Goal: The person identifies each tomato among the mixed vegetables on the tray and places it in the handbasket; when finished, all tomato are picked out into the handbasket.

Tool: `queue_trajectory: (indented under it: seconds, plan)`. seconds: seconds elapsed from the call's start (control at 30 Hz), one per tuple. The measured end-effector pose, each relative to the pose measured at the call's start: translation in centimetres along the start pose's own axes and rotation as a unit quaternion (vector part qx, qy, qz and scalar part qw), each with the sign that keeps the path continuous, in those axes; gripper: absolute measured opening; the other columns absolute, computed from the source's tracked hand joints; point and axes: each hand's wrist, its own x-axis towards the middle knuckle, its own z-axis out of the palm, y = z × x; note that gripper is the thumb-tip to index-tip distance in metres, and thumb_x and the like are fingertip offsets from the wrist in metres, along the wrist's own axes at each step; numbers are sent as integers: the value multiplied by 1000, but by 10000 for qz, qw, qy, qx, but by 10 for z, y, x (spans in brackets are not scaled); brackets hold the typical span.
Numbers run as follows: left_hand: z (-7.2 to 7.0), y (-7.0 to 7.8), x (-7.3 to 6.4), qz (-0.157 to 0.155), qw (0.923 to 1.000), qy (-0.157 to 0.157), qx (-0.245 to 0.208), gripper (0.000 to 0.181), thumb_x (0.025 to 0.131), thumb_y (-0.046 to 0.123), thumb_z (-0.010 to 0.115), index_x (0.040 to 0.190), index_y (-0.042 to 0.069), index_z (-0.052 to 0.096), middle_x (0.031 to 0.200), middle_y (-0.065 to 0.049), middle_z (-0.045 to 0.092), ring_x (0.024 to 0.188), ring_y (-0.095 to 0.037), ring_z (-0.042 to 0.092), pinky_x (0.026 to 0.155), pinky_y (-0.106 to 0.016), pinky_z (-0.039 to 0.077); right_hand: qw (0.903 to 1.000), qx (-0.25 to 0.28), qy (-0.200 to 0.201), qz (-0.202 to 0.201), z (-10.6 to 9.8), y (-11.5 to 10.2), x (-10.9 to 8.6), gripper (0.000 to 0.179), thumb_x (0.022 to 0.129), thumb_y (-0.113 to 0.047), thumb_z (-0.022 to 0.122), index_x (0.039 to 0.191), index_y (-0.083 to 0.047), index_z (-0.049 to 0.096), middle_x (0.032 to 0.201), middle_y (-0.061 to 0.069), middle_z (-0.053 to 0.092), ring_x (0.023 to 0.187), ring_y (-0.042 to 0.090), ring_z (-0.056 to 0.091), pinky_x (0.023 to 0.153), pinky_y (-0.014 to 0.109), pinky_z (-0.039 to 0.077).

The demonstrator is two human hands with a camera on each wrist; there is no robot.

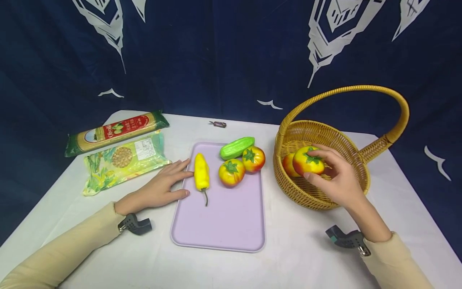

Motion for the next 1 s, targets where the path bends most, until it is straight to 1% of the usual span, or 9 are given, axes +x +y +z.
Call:
queue_trajectory:
  seconds: [0.07,0.17,0.37,0.53,0.63,0.73,0.8,0.9,1.0]
  plan:
    - [0,-1,0,-19,10000,4,-12,58,92,37,66,143,10,59,168,-15,29,154,-48,24,125,-66,17,9998,-153,44,148,-4,4,1,52,72,25,67,122,10,62,139,-18,57,115,-7,60,84,3,51]
    - [1,-2,1,-33,10000,-2,-5,58,92,37,65,143,10,59,168,-15,29,154,-48,24,125,-66,17,9994,-228,86,247,-10,10,2,51,74,24,67,123,10,62,137,-22,56,114,-10,59,84,2,50]
    - [2,-3,2,-32,10000,-13,-16,58,92,37,65,144,11,58,168,-15,29,154,-48,23,125,-66,16,9983,-419,84,403,-19,18,3,48,79,20,67,126,10,59,132,-25,55,110,-13,58,82,1,49]
    - [2,-3,2,-19,10000,-14,-36,58,92,37,65,143,10,59,168,-15,29,155,-48,23,126,-66,16,9969,-534,79,576,-24,24,5,46,81,18,66,126,11,57,127,-24,55,104,-13,59,82,0,49]
    - [2,-2,2,4,10000,-2,-20,58,92,37,66,143,10,59,168,-15,29,154,-48,24,126,-66,16,9952,-685,66,703,-27,27,6,45,83,15,67,127,8,57,122,-26,54,101,-13,58,80,0,49]
    - [2,-2,2,14,10000,3,-15,58,92,37,66,143,10,59,168,-15,29,154,-48,24,126,-66,16,9915,-909,43,928,-29,30,6,44,85,9,69,128,4,57,119,-29,52,98,-15,55,78,-2,47]
    - [1,-2,2,11,10000,0,-20,58,92,37,66,143,10,59,168,-15,29,154,-48,24,126,-66,16,9889,-1065,-6,1035,-31,32,6,44,86,6,70,129,1,58,118,-29,53,97,-15,53,77,-3,46]
    - [1,-2,1,6,10000,-7,-20,58,92,37,66,143,11,59,168,-14,29,154,-48,24,126,-66,15,9836,-1368,-102,1174,-34,35,7,44,87,2,72,129,-2,58,119,-20,56,94,-17,50,74,-3,45]
    - [1,-3,1,6,10000,-5,-15,58,92,37,65,143,11,59,168,-14,29,155,-48,24,126,-66,16,9776,-1639,-259,1297,-36,36,9,45,88,-2,73,130,1,58,123,0,60,87,-21,47,68,-2,45]
